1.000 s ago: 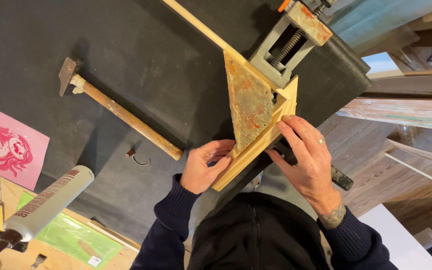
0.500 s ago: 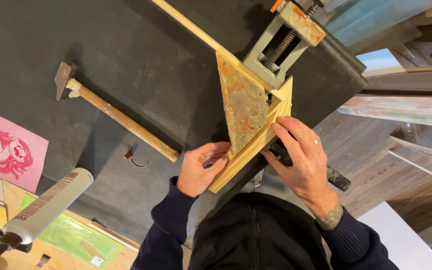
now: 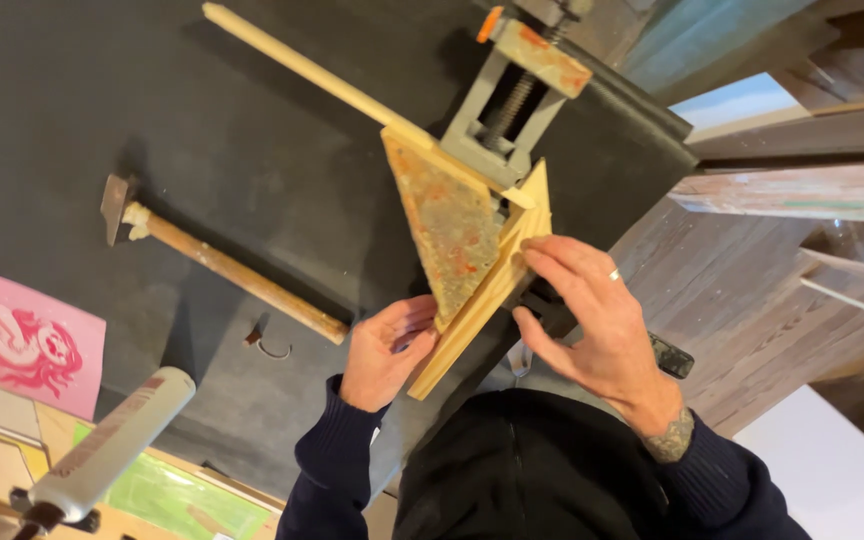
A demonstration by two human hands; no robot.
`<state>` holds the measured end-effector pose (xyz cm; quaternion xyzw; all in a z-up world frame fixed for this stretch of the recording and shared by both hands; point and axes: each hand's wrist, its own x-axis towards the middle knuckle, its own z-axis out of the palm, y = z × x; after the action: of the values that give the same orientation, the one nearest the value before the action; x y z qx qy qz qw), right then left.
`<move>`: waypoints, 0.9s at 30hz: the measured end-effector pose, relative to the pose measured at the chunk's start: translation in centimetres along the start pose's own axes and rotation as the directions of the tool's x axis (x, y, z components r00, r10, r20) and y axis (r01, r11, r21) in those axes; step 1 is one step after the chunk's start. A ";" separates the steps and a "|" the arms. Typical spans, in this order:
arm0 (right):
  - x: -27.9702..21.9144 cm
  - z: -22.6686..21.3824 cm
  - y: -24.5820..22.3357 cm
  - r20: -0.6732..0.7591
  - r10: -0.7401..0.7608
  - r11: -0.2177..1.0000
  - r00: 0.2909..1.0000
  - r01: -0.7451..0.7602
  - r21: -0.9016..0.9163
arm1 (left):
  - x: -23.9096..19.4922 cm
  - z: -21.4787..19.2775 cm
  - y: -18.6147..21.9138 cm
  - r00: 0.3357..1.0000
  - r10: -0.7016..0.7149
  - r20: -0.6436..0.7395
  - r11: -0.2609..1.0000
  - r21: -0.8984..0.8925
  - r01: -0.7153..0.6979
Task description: Glue and clamp corner joints of wooden picture frames using corner brackets, vice clamps, and alignment wedges.
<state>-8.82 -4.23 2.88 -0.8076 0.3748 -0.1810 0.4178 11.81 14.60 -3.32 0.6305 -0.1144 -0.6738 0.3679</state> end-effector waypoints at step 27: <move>3.5 -0.9 3.5 -0.064 0.411 0.871 0.910 -0.370 0.323 | -0.6 -0.1 -0.4 0.997 -0.069 -0.046 0.998 -0.014 0.068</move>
<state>-8.67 -8.63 0.54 -0.6275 0.5247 -0.2004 0.5392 11.76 15.29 -3.16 0.6473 -0.0801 -0.6719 0.3508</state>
